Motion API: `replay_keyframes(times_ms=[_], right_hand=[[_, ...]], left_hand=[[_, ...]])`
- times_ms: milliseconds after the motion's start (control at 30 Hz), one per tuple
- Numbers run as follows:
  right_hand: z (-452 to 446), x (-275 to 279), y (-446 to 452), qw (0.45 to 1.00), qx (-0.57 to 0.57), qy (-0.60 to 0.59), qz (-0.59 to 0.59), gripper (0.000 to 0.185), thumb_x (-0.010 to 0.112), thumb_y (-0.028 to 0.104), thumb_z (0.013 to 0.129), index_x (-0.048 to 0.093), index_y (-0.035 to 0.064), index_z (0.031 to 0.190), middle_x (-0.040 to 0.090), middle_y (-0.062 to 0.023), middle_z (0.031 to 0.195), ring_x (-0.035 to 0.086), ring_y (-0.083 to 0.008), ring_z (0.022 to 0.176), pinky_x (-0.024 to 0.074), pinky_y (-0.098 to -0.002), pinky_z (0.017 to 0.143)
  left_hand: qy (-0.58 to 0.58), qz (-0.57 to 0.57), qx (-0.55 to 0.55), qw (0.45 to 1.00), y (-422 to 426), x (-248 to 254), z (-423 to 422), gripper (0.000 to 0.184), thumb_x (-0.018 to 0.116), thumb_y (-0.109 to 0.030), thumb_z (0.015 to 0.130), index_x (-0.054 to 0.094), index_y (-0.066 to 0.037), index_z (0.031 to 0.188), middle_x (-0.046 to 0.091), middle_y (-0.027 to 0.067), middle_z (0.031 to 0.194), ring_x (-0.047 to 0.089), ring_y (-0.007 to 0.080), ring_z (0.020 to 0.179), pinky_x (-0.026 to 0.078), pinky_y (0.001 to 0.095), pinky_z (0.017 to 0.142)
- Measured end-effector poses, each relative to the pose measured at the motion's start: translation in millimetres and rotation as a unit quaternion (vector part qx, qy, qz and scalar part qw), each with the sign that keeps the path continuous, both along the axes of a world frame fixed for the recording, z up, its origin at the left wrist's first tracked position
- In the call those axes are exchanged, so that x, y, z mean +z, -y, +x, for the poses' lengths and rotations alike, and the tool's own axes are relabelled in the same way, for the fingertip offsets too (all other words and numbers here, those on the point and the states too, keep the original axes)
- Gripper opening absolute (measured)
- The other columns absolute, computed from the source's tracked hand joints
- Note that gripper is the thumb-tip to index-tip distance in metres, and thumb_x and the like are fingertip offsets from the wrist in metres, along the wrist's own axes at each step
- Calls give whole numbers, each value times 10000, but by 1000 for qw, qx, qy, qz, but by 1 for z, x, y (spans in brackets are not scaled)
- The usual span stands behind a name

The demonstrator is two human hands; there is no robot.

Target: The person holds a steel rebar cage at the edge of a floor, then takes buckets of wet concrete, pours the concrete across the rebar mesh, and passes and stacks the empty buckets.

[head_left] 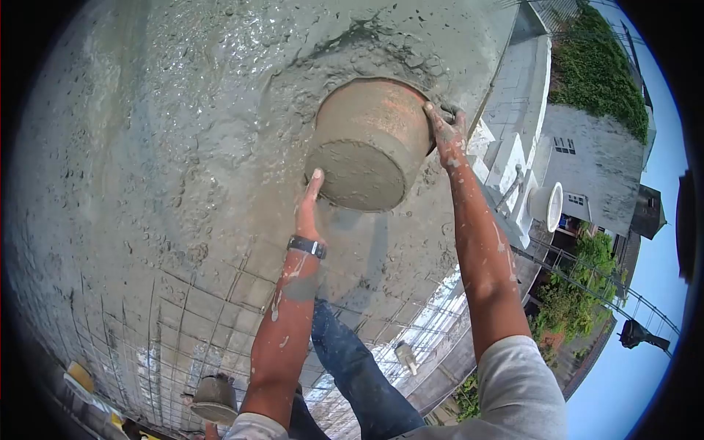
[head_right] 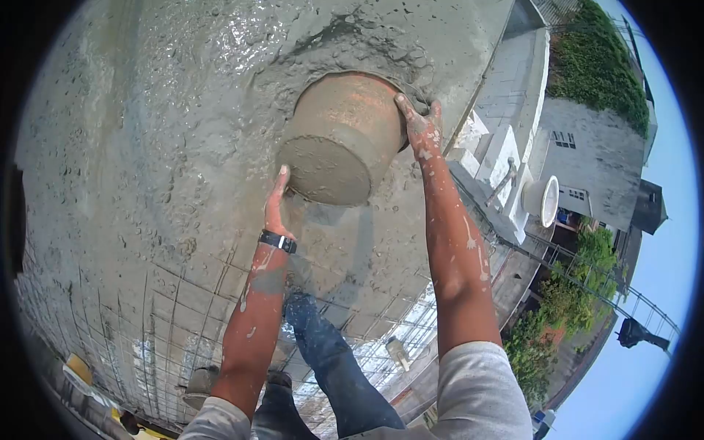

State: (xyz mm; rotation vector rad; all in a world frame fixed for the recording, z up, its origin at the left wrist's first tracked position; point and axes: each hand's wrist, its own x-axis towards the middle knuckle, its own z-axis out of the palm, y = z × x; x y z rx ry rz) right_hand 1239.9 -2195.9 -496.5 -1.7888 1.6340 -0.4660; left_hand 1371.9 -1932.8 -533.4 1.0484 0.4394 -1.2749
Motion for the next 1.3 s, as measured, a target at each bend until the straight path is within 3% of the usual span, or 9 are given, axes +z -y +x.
replay_keyframes(times_ms=[233,467,567,733,933,1167,1200,1267,1300], right_hand=[[-28,47,-49,932,-77,223,275,476,744,324,752,577,-12,1045,611,-89,971,590,-199,877,480,-347,777],[34,56,-296,844,39,140,517,627,782,217,713,481,-69,1184,585,-133,1089,573,-229,989,472,-345,874],[86,52,-433,792,317,33,520,612,790,257,709,513,-69,1147,584,-130,1074,573,-224,981,466,-317,868],[153,111,-721,585,793,-25,166,281,762,242,714,638,59,888,620,-108,776,601,-253,699,472,-344,644],[156,116,-980,210,966,143,53,204,646,162,701,594,91,885,628,-100,815,615,-294,755,498,-382,642],[65,23,-1144,-13,989,-103,-103,268,463,200,857,568,131,1093,594,-115,1162,572,-286,1072,465,-377,888],[49,-1,-1142,-29,978,-93,-186,343,410,221,883,520,149,1200,554,-122,1224,555,-311,1086,360,-384,1019],[2,-48,-1114,-306,620,-7,-723,373,407,247,889,498,129,1231,494,-129,1286,499,-305,1149,332,-388,1040],[-12,-55,-1102,-334,559,-1,-759,373,423,255,885,500,118,1224,500,-134,1270,503,-309,1138,340,-392,1032]], left_hand=[[271,91,-34,958,-61,25,0,851,715,-430,753,349,48,1355,461,189,1304,421,245,1222,324,326,1015],[-109,123,218,962,-331,47,-11,481,566,-422,871,507,-127,1246,558,58,1189,516,197,1103,412,386,929],[-152,127,368,909,-490,39,-54,494,498,-465,891,502,-128,1252,558,58,1197,520,211,1102,412,392,931],[-133,114,574,800,-708,28,-172,694,393,-613,869,380,-110,1347,468,105,1301,500,271,1119,396,452,953],[-182,228,632,718,-886,8,-293,892,391,-739,787,255,-131,1425,413,151,1341,448,319,1169,328,516,970],[-167,139,753,620,-984,-55,-305,945,407,-802,729,327,-116,1374,455,134,1272,444,297,1160,320,516,975],[-163,88,778,600,-994,-78,-307,942,404,-824,709,371,-120,1334,458,122,1271,446,284,1154,324,511,971],[-167,61,810,558,-1009,-55,-278,960,390,-838,700,373,-116,1333,477,117,1255,454,289,1148,307,520,982],[-170,48,824,538,-1011,-45,-267,969,382,-845,695,374,-114,1332,486,115,1246,458,292,1144,298,524,988]])
